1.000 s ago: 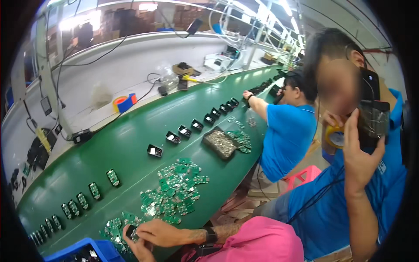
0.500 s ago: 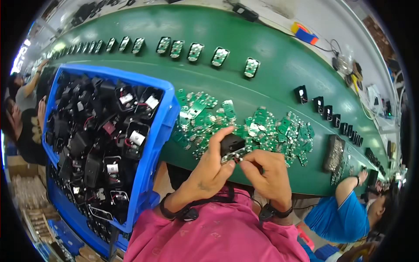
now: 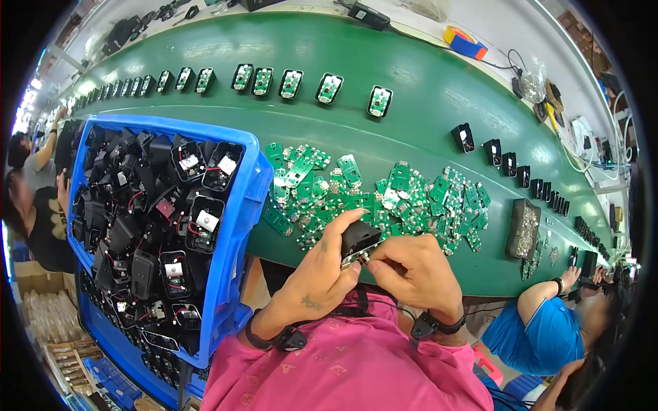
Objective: Assembling small electronic components by hand on a factory production line.
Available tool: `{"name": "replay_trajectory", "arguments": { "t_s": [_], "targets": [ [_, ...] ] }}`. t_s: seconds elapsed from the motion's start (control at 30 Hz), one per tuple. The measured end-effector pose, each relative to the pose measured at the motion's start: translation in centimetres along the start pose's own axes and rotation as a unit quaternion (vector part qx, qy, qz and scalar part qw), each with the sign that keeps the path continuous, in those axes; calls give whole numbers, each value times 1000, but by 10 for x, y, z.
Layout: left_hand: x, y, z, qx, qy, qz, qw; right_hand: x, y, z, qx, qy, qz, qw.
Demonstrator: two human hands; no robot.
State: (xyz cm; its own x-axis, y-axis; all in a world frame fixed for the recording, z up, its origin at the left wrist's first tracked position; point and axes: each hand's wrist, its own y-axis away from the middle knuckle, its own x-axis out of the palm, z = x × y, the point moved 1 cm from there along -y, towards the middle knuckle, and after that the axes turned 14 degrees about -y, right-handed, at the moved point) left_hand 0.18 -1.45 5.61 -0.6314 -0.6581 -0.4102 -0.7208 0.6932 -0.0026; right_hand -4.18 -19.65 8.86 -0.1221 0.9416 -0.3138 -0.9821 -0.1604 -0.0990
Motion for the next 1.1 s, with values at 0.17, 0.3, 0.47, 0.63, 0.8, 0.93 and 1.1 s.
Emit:
{"name": "replay_trajectory", "arguments": {
  "t_s": [0.17, 0.3, 0.47, 0.63, 0.8, 0.93, 1.1],
  "targets": [
    [0, 1, -4, -35, 1, 41, 999, -3, 4, -2, 4, -6, 18, 1000],
    [2, 3, 0, -5, -28, 27, 999, -2, 5, -4, 3, -14, 15, 1000],
    [2, 3, -1, 2, -66, 45, 997, -1, 6, -6, 10, -12, 16, 1000],
    [9, 1, -2, -15, -126, 5, 992, 7, 4, -8, 24, 36, 1, 999],
    [23, -11, 15, -9, -118, -45, 992, 19, 5, -35, 26, 76, -71, 994],
    [29, -6, 49, -109, 53, -94, 988, 23, 9, -40, 43, 8, -143, 989],
    [26, -10, 46, -172, 182, 3, 968, 27, 17, -69, 162, -210, -117, 957]
  ]
}}
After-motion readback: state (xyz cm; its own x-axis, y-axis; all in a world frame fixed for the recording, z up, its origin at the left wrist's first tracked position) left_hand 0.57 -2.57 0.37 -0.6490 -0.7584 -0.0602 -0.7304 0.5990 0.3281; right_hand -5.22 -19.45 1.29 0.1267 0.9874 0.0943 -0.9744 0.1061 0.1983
